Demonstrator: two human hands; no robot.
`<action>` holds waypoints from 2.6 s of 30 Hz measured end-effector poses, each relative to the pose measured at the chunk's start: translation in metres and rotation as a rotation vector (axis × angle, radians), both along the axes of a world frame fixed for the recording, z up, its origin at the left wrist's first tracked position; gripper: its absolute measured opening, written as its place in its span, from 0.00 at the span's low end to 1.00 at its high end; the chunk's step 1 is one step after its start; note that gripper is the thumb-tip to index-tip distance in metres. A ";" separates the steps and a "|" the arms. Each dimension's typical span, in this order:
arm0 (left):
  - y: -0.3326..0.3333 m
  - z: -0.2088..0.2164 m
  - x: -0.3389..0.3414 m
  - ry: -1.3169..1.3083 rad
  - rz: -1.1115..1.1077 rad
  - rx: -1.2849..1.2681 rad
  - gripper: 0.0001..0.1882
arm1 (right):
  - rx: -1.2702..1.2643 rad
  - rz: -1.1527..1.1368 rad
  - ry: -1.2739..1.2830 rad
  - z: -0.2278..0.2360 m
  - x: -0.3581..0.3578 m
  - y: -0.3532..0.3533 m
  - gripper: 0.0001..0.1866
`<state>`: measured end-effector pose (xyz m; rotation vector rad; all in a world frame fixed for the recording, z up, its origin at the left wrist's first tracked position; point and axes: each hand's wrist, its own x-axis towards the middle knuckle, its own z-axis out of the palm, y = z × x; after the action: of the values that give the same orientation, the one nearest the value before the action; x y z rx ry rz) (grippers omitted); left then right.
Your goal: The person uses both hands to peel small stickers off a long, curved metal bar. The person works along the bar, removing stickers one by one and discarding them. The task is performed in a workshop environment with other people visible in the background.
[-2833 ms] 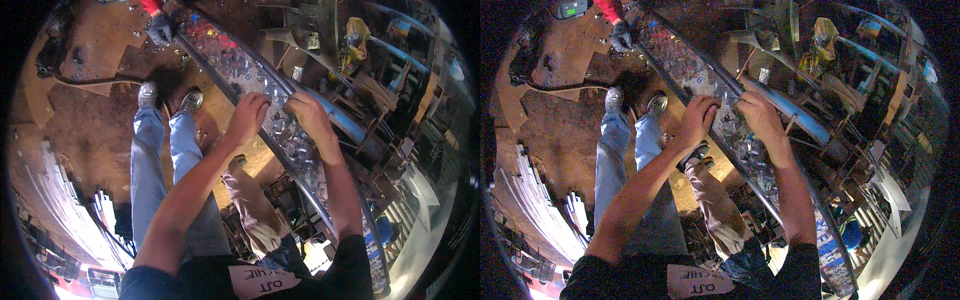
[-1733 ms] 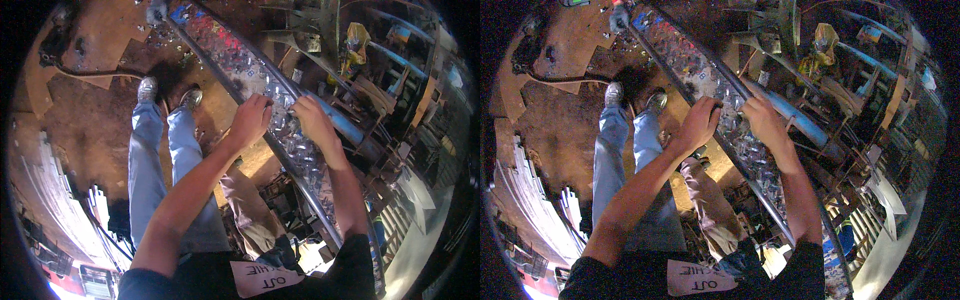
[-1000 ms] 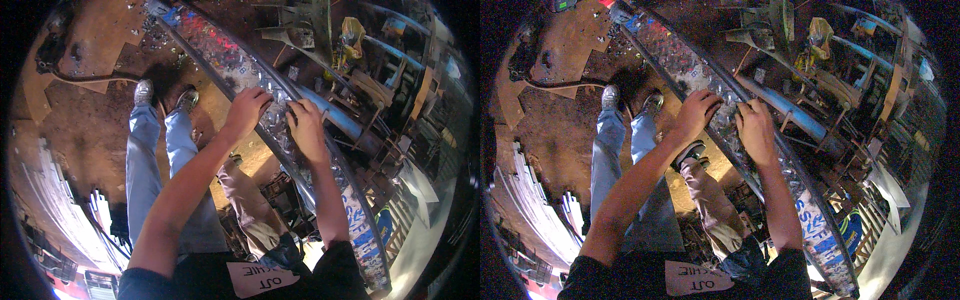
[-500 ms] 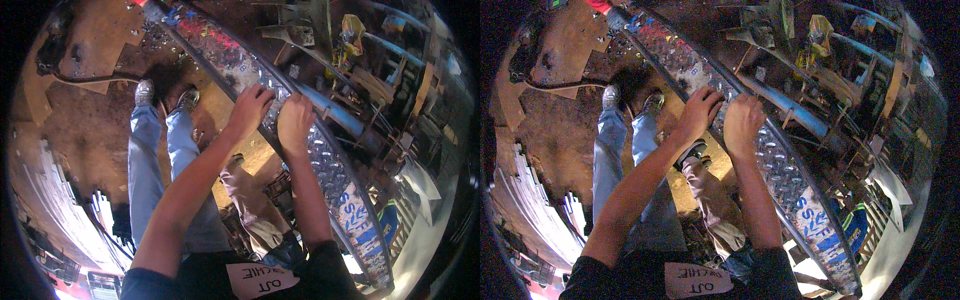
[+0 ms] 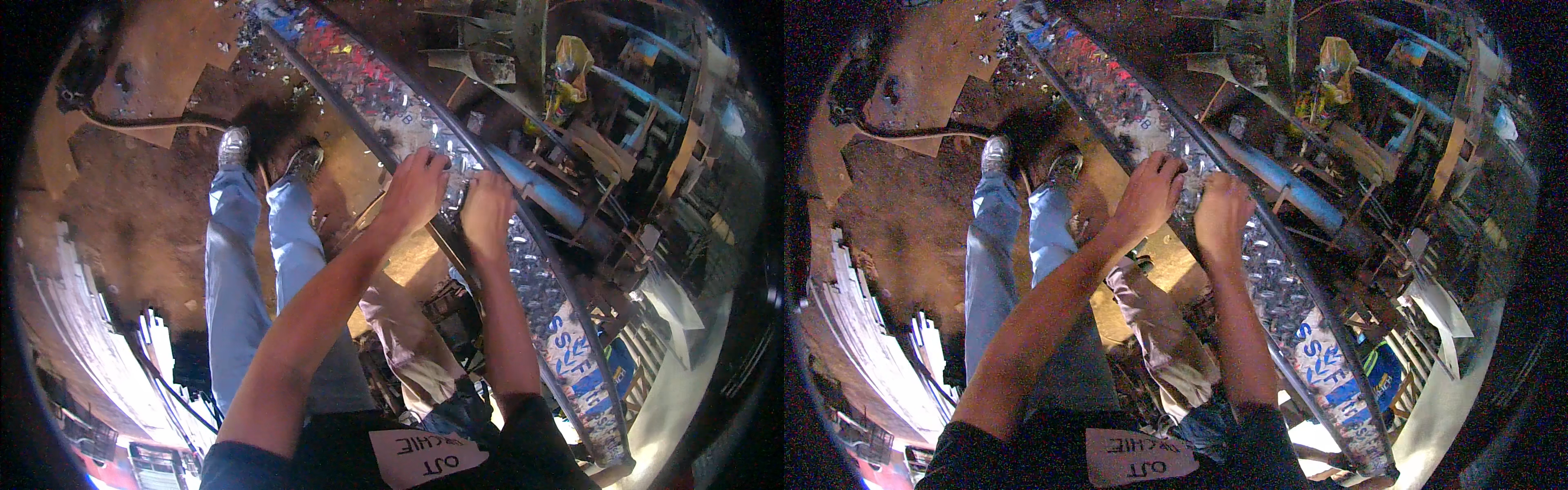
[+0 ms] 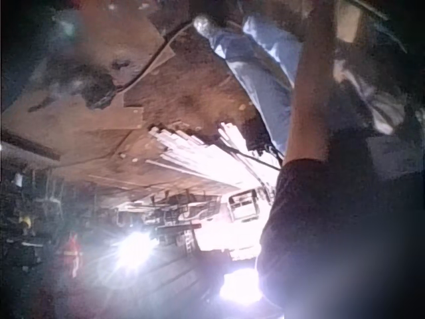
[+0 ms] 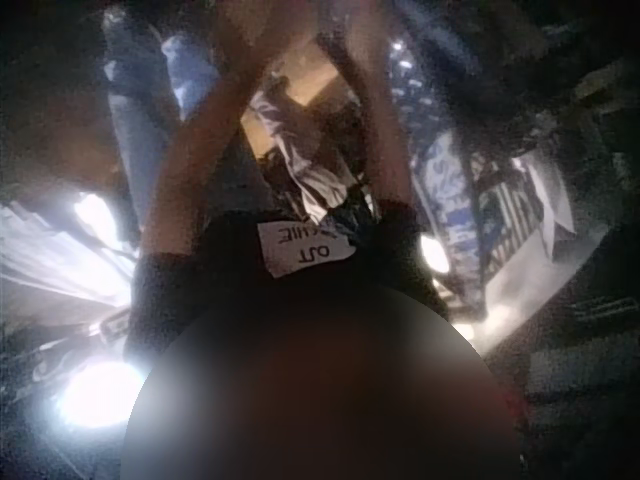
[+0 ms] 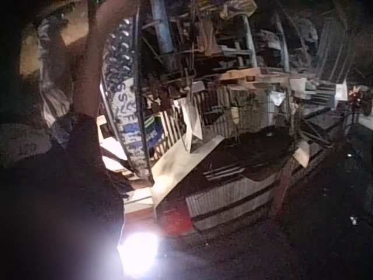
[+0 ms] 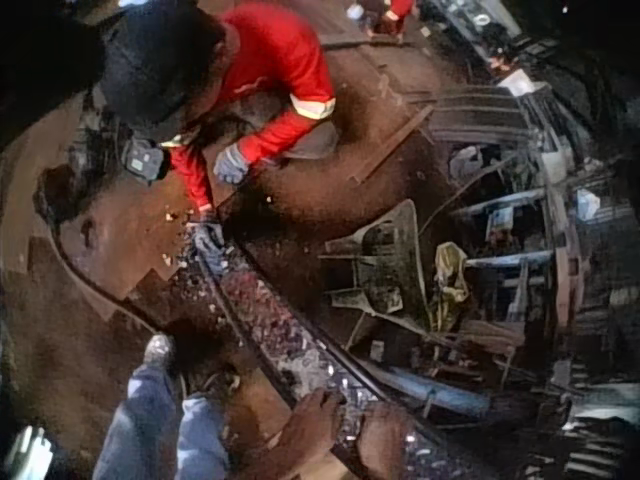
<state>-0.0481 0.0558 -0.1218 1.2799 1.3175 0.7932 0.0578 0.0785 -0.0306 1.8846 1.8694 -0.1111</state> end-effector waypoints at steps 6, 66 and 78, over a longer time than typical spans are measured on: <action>0.000 -0.001 -0.003 -0.005 -0.017 -0.005 0.12 | 0.133 0.013 0.227 0.012 0.015 0.001 0.10; -0.010 -0.011 -0.011 0.008 0.003 -0.026 0.12 | 0.106 -0.035 0.311 0.015 0.015 0.015 0.08; -0.010 -0.024 -0.015 0.096 0.134 0.008 0.13 | -0.049 0.158 0.170 -0.008 -0.006 0.017 0.08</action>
<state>-0.0632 0.0455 -0.1454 1.2592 1.4908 0.8394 0.0522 0.0952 -0.0389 1.7344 2.1012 -0.2706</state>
